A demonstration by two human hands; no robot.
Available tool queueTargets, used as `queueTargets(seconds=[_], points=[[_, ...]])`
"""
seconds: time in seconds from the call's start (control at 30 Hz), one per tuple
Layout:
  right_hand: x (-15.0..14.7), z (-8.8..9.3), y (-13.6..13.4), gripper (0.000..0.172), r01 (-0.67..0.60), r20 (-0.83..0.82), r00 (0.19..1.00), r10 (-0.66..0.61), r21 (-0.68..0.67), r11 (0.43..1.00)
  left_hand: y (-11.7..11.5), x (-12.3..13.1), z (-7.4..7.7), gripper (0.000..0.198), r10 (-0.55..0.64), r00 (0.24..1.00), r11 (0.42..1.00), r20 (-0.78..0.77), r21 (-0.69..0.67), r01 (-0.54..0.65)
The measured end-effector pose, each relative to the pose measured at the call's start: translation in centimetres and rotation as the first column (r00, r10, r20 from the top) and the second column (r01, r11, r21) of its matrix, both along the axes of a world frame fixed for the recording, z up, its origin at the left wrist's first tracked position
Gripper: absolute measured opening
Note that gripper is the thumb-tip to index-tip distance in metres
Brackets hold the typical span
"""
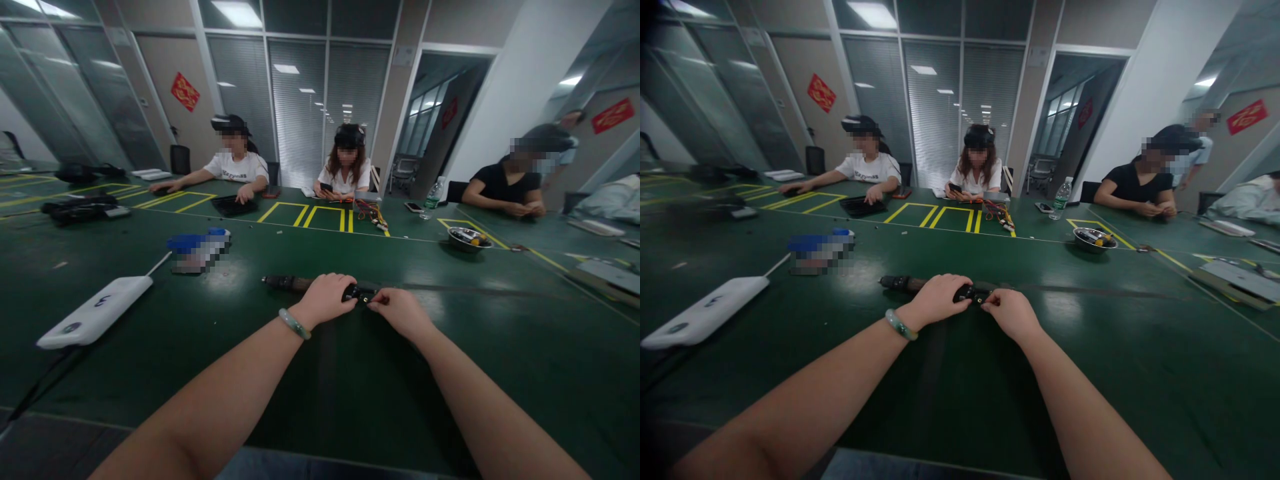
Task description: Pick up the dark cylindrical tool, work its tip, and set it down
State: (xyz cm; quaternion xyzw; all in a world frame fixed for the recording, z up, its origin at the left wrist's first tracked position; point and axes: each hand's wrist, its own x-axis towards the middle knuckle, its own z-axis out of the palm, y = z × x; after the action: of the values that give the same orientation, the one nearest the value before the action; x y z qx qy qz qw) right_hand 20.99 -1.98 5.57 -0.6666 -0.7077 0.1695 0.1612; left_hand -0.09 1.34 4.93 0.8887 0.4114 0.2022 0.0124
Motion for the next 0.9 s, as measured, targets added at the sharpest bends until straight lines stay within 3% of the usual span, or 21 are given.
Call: queueTargets(seconds=[0.17,0.4,0.9], points=[[-0.8,0.4,-0.8,0.012,-0.042,-0.003,0.999,0.042,0.078,0.996,-0.5,-0.7,0.5,0.028,-0.034,0.999,0.998,0.0,-0.058,0.034],[-1.1,0.0,-0.6,0.012,-0.089,0.023,0.996,0.087,0.091,0.992,-1.2,-0.1,0.5,0.023,0.036,0.999,0.999,-0.029,0.007,-0.036],[-1.9,0.2,-1.1,0.01,-0.125,0.098,0.989,0.108,0.189,0.974,-0.8,0.2,-0.1,0.023,0.02,1.0,0.999,0.003,0.037,-0.02]])
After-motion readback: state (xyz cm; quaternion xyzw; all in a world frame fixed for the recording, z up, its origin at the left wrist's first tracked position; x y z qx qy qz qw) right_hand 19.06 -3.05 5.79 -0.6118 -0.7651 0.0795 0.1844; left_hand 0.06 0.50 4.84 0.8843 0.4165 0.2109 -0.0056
